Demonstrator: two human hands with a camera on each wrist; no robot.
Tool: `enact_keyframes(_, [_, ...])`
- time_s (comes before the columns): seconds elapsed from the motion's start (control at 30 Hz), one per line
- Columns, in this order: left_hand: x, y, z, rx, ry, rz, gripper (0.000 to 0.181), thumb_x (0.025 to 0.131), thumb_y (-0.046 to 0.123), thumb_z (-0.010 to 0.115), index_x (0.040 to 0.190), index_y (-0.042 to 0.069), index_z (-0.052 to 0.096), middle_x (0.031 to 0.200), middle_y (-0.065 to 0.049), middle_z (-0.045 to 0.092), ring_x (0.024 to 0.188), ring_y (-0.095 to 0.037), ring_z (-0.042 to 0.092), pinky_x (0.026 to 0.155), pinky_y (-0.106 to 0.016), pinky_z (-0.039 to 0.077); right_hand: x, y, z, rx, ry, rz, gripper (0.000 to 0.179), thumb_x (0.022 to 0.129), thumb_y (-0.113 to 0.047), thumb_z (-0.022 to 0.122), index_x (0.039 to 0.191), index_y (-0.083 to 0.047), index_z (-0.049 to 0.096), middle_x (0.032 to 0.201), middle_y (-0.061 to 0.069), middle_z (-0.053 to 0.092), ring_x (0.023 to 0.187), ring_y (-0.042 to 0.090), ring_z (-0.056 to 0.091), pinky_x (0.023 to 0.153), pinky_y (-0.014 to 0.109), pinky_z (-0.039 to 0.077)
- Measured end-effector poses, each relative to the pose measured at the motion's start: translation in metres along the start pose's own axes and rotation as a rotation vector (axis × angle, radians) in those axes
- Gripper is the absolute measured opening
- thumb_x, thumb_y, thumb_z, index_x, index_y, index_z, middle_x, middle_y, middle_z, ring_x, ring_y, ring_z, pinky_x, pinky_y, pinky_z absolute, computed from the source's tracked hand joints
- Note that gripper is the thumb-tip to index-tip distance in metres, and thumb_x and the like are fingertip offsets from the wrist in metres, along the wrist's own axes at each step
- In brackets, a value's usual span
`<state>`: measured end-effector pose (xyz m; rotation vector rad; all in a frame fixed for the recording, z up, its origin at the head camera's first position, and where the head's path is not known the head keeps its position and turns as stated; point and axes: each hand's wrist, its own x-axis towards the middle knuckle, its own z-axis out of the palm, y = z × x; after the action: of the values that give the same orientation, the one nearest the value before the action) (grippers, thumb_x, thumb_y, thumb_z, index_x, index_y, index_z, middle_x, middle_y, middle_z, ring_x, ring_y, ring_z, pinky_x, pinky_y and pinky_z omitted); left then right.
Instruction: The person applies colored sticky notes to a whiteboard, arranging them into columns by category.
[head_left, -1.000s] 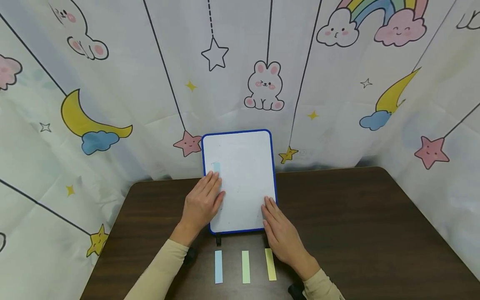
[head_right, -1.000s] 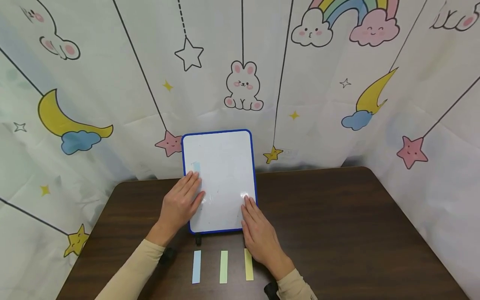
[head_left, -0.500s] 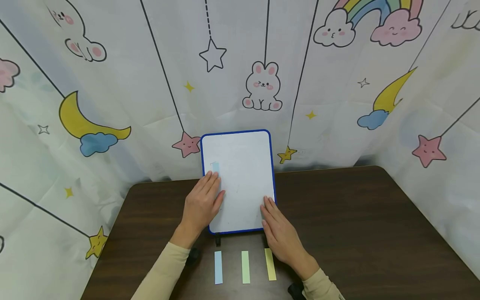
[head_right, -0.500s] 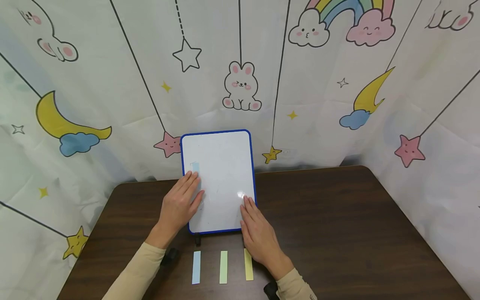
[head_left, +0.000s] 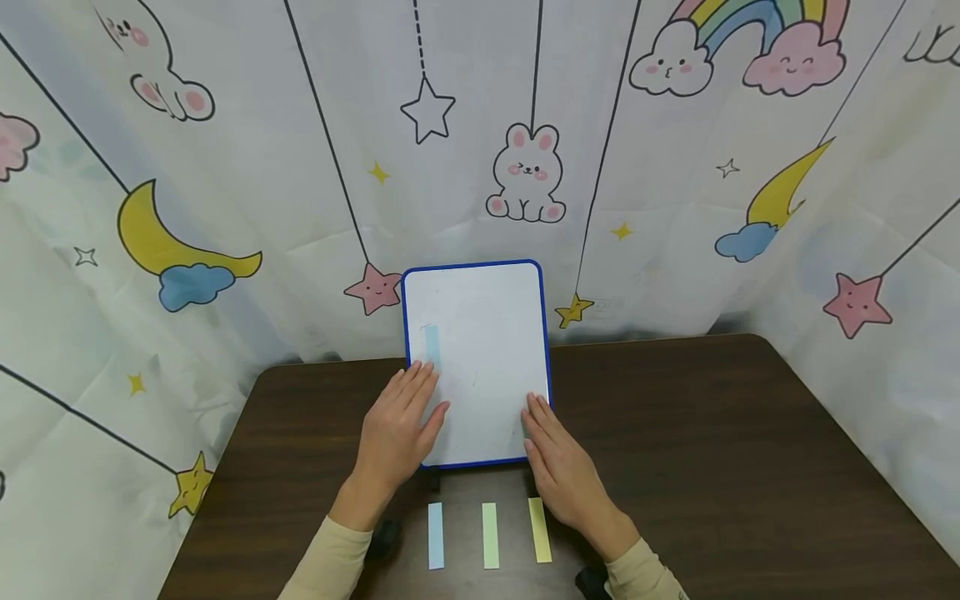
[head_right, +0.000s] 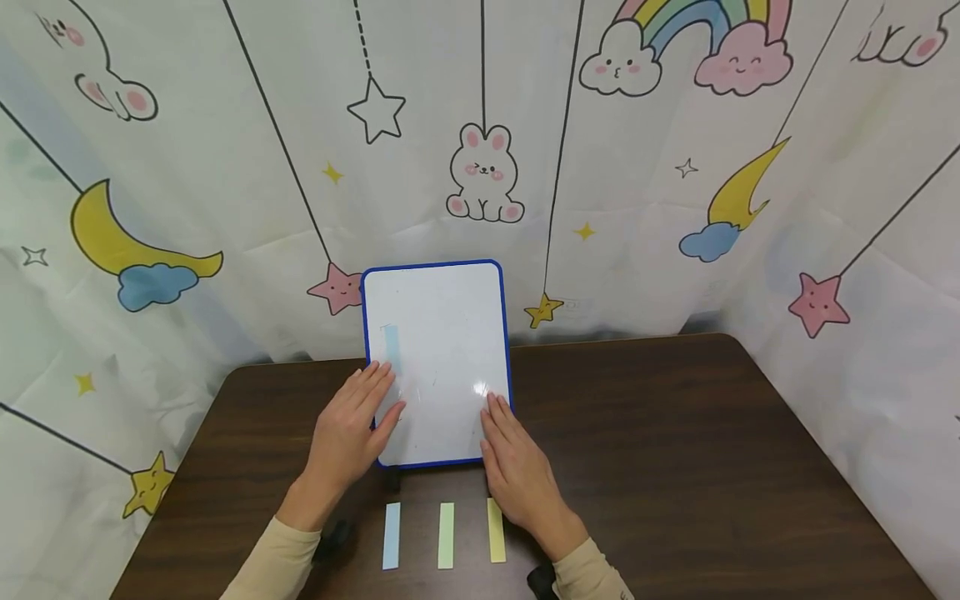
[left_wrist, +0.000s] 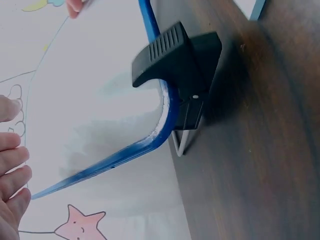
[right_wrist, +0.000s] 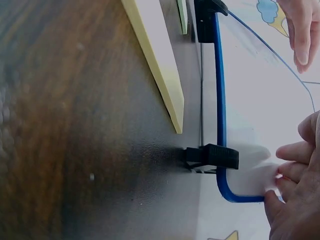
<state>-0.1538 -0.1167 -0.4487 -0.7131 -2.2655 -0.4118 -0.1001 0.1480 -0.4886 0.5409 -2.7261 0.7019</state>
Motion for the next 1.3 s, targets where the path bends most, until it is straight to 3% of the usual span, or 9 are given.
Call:
enact_keyframes(0.07, [-0.004, 0.002, -0.004, -0.007, -0.002, -0.003, 0.045, 0.087, 0.027, 0.072, 0.124, 0.003, 0.067, 0.128, -0.013, 0.067, 0.124, -0.028, 0.062, 0.106, -0.046, 0.049, -0.001, 0.0, 0.001, 0.009, -0.013, 0.004, 0.048, 0.104, -0.026, 0.043, 0.149, -0.009, 0.041, 0.163, 0.002, 0.024, 0.152, 0.02, 0.023, 0.118, 0.044, 0.034])
enact_keyframes(0.17, [-0.007, 0.005, -0.007, -0.028, 0.007, -0.001, 0.044, 0.086, 0.026, 0.073, 0.122, 0.002, 0.067, 0.126, -0.013, 0.068, 0.122, -0.029, 0.063, 0.105, -0.047, 0.049, -0.001, 0.0, 0.001, 0.014, -0.016, 0.002, 0.048, 0.104, -0.027, 0.043, 0.149, -0.009, 0.041, 0.163, 0.002, 0.024, 0.152, 0.02, 0.023, 0.122, 0.033, 0.025])
enact_keyframes(0.3, [-0.011, 0.006, -0.011, -0.054, 0.012, 0.014, 0.044, 0.086, 0.026, 0.073, 0.122, 0.001, 0.068, 0.125, -0.014, 0.069, 0.119, -0.029, 0.065, 0.102, -0.047, 0.051, 0.0, 0.0, 0.0, -0.005, 0.018, -0.02, 0.048, 0.103, -0.025, 0.046, 0.147, -0.008, 0.043, 0.162, 0.004, 0.029, 0.15, 0.022, 0.028, 0.121, 0.034, 0.028])
enact_keyframes(0.37, [-0.012, 0.005, -0.013, -0.066, 0.01, 0.019, 0.044, 0.086, 0.026, 0.073, 0.121, 0.0, 0.067, 0.125, -0.014, 0.068, 0.118, -0.028, 0.065, 0.101, -0.047, 0.052, 0.001, -0.001, 0.0, 0.002, 0.031, -0.026, 0.047, 0.103, -0.024, 0.047, 0.147, -0.007, 0.044, 0.161, 0.004, 0.031, 0.15, 0.022, 0.03, 0.116, 0.042, 0.034])
enact_keyframes(0.5, [-0.017, 0.004, -0.019, -0.097, -0.007, 0.034, 0.044, 0.087, 0.026, 0.072, 0.121, 0.0, 0.067, 0.126, -0.014, 0.068, 0.117, -0.027, 0.066, 0.099, -0.046, 0.053, 0.002, -0.005, -0.002, 0.058, 0.018, -0.025, 0.046, 0.104, -0.025, 0.044, 0.147, -0.008, 0.044, 0.16, 0.002, 0.033, 0.149, 0.02, 0.031, 0.12, 0.034, 0.03])
enact_keyframes(0.6, [-0.023, 0.003, -0.022, -0.119, -0.036, 0.048, 0.041, 0.089, 0.025, 0.07, 0.122, 0.002, 0.067, 0.127, -0.013, 0.067, 0.117, -0.027, 0.066, 0.098, -0.045, 0.054, 0.0, -0.01, -0.003, 0.099, -0.016, -0.017, 0.046, 0.105, -0.029, 0.041, 0.148, -0.011, 0.043, 0.161, -0.001, 0.032, 0.149, 0.016, 0.03, 0.12, 0.032, 0.029])
enact_keyframes(0.93, [-0.048, 0.008, -0.036, -0.155, -0.173, 0.078, 0.046, 0.089, 0.03, 0.07, 0.128, 0.006, 0.064, 0.132, -0.009, 0.065, 0.121, -0.023, 0.064, 0.097, -0.041, 0.055, -0.005, -0.03, -0.01, 0.16, -0.124, -0.048, 0.048, 0.104, -0.031, 0.044, 0.149, -0.013, 0.041, 0.16, -0.004, 0.033, 0.147, 0.01, 0.032, 0.113, 0.043, 0.041])
enact_keyframes(1.13, [-0.062, 0.013, -0.045, -0.19, -0.235, 0.097, 0.045, 0.082, 0.027, 0.078, 0.122, 0.011, 0.069, 0.125, -0.005, 0.07, 0.116, -0.019, 0.067, 0.093, -0.037, 0.057, -0.009, -0.043, -0.012, 0.156, -0.158, -0.101, 0.048, 0.106, -0.034, 0.04, 0.148, -0.012, 0.044, 0.159, -0.002, 0.036, 0.146, 0.011, 0.034, 0.112, 0.041, 0.043])
enact_keyframes(1.3, [-0.076, 0.015, -0.049, -0.247, -0.317, 0.081, 0.035, 0.084, 0.03, 0.076, 0.115, 0.014, 0.074, 0.119, -0.002, 0.072, 0.111, -0.015, 0.069, 0.088, -0.032, 0.059, -0.014, -0.052, -0.015, 0.172, -0.256, -0.1, 0.05, 0.106, -0.041, 0.034, 0.148, -0.017, 0.044, 0.16, -0.007, 0.033, 0.147, 0.008, 0.033, 0.113, 0.04, 0.043])
